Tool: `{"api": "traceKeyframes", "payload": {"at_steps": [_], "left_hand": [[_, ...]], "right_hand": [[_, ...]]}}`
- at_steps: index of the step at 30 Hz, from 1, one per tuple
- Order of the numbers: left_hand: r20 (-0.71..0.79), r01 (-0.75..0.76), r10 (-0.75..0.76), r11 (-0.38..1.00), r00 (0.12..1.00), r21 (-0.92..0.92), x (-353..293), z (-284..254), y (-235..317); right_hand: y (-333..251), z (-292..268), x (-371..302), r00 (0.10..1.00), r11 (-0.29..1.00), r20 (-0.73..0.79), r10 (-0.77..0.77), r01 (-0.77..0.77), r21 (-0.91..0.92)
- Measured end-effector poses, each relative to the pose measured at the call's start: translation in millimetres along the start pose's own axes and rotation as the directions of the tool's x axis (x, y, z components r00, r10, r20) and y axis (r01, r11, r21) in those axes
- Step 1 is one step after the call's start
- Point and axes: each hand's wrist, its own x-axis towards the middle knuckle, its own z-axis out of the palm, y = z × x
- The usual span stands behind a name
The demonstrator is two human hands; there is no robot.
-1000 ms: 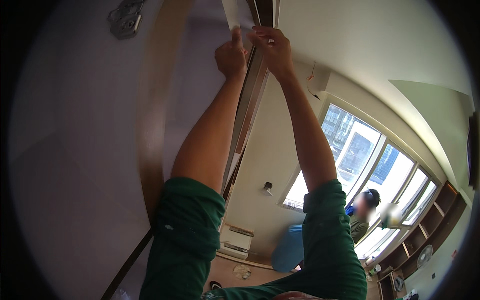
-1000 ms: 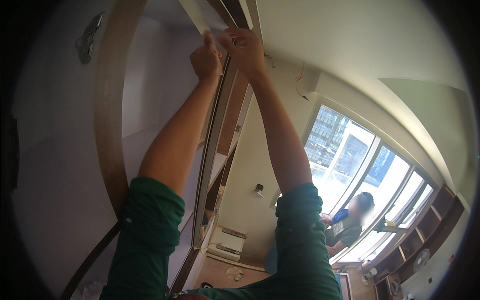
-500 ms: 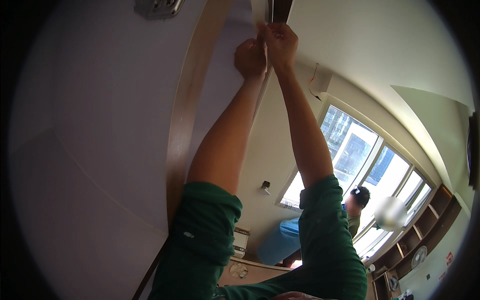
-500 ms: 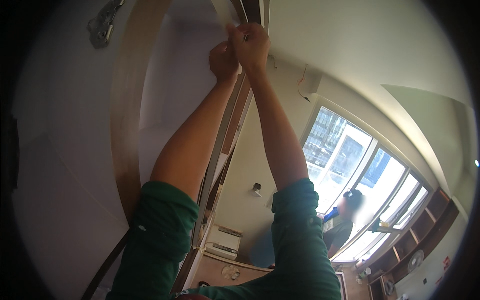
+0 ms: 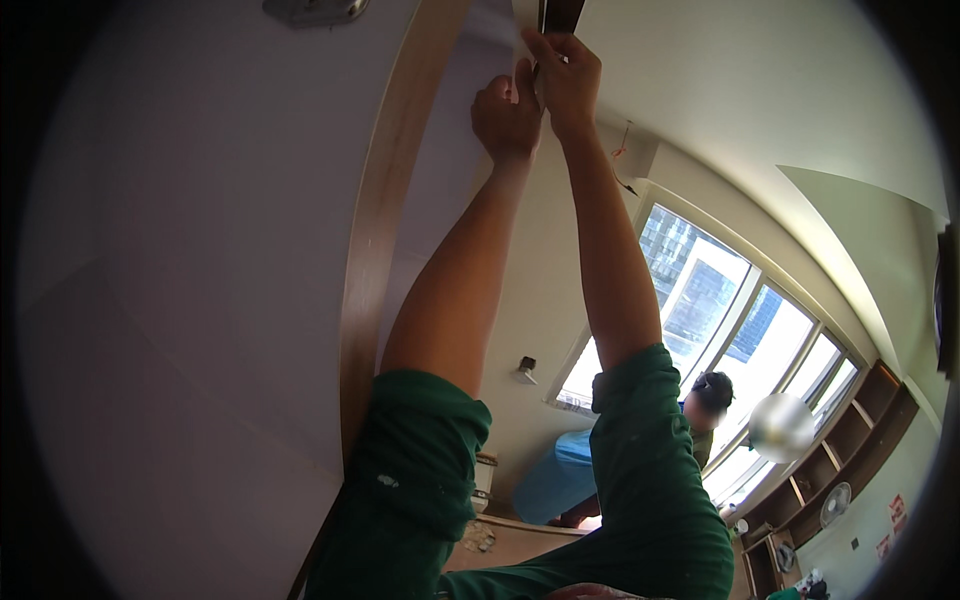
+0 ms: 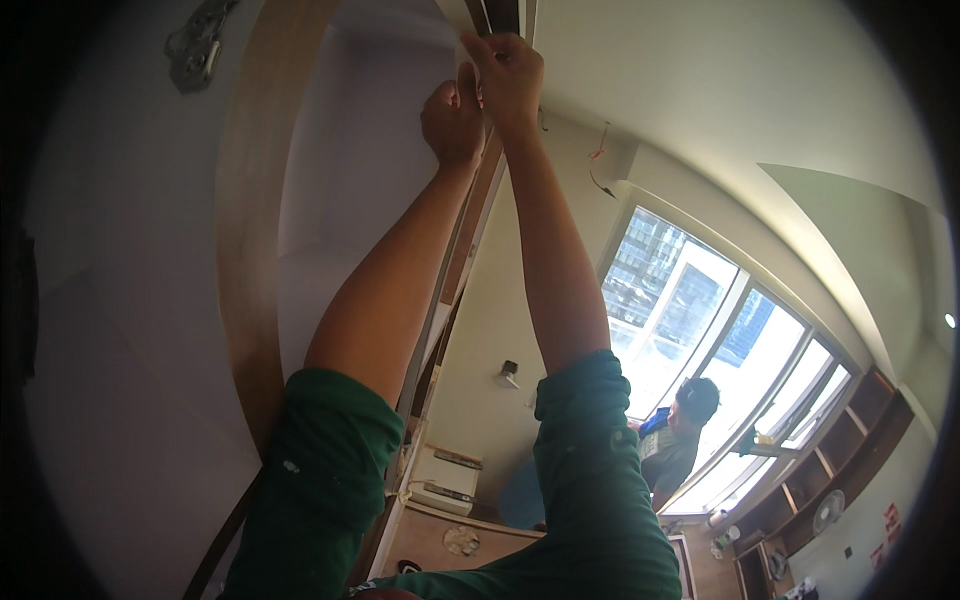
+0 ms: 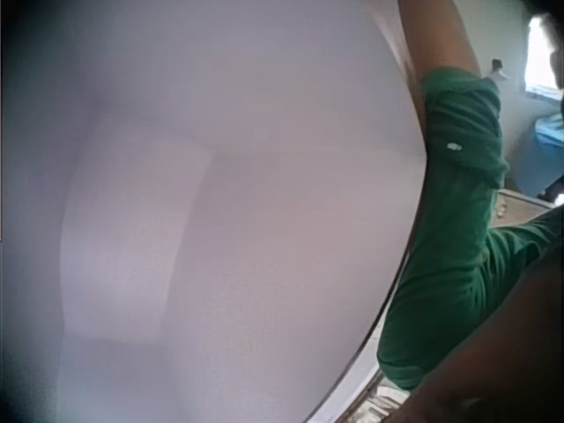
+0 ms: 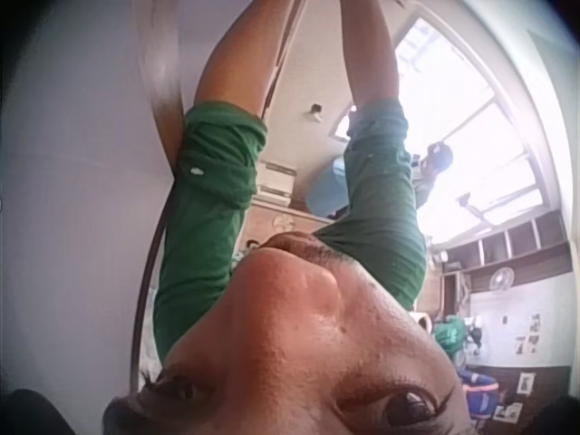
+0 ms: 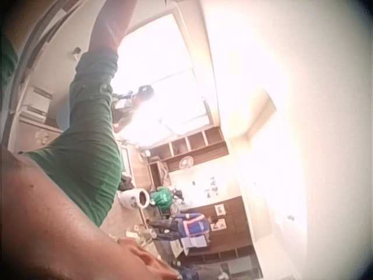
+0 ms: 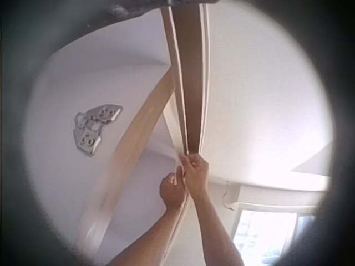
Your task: The person applies a thin strip of trim or tape along the edges of a white cabinet interior, pressing it into place by hand. Later, the person opens a paint can, removes the lid, and uses a stick to stir the contents while other workers are present in the room.
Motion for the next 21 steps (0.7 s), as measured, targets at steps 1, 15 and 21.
{"api": "traceKeyframes", "payload": {"at_steps": [1, 15, 21], "left_hand": [[0.007, -0.001, 0.001, 1.0, 1.0, 0.01, -0.8, -0.1, 1.0], [0.018, 0.044, -0.044, 0.999, 0.999, 0.004, -0.1, -4.0, 2.4], [-0.422, 0.099, -0.222, 0.951, 0.879, -0.293, 13.7, 0.5, 32.3]], "right_hand": [[0.5, -1.5, 0.5, 1.0, 1.0, 0.003, 0.009, -0.009, -0.021], [10.6, -0.5, 14.9, 0.998, 0.992, 0.013, -0.06, 0.061, -0.107], [11.8, -2.6, 18.6, 0.999, 0.975, 0.015, -0.052, 0.054, -0.217]]}}
